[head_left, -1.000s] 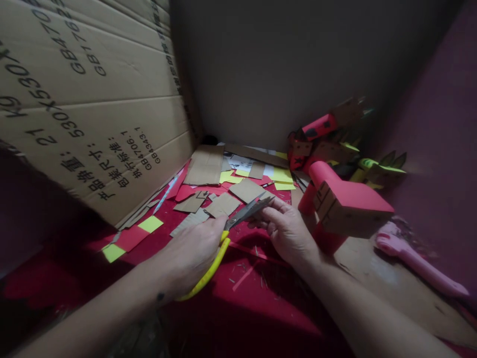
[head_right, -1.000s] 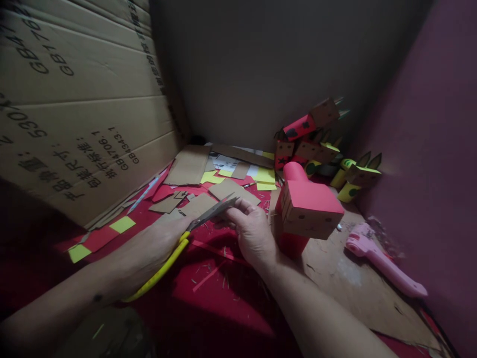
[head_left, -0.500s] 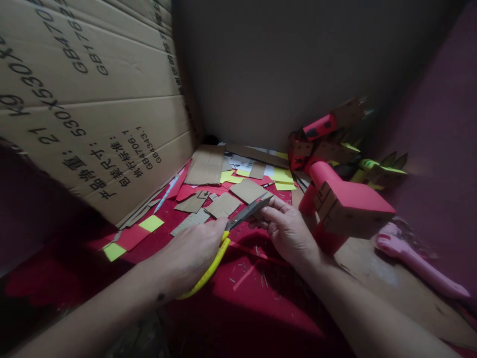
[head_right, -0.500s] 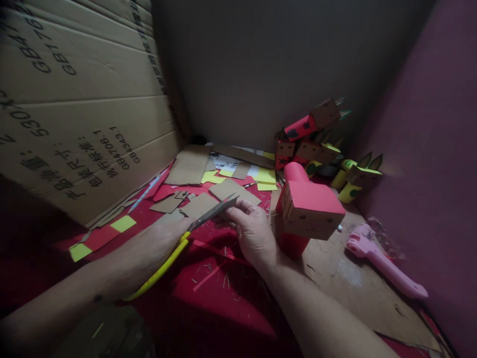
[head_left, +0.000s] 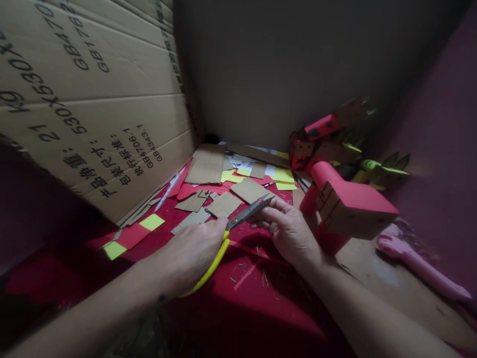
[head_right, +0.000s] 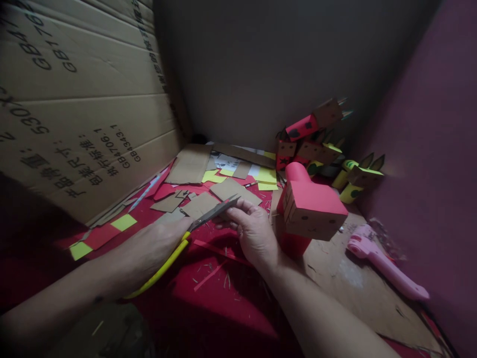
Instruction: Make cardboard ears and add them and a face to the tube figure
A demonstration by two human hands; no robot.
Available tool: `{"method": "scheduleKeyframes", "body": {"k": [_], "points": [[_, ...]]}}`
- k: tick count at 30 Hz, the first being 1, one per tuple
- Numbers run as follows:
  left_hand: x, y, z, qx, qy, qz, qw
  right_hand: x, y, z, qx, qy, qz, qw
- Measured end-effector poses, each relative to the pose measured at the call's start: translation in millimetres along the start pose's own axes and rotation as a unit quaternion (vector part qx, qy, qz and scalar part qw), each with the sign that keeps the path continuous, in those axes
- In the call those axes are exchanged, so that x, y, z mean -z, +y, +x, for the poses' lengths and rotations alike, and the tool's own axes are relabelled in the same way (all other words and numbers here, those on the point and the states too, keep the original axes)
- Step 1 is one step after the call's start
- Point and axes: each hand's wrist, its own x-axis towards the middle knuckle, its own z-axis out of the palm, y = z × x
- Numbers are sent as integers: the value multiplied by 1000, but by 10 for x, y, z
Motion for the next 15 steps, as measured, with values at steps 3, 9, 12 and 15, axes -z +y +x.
{"method": "scheduleKeyframes", "body": {"k": [3, 9, 12, 15], "points": [[36, 21, 9, 7, -10, -1, 1000, 9, 3, -7, -1, -1, -2, 1000], [106, 81, 3, 5, -2, -19, 1000, 12, 18, -1, -3, 1, -2, 1000], [88, 73, -1, 5, 12, -43, 999, 15, 17, 5, -3, 2, -2, 1000], [41, 33, -2, -1, 13, -44, 999, 18, 12, 10, -3, 3, -3, 1000]]}}
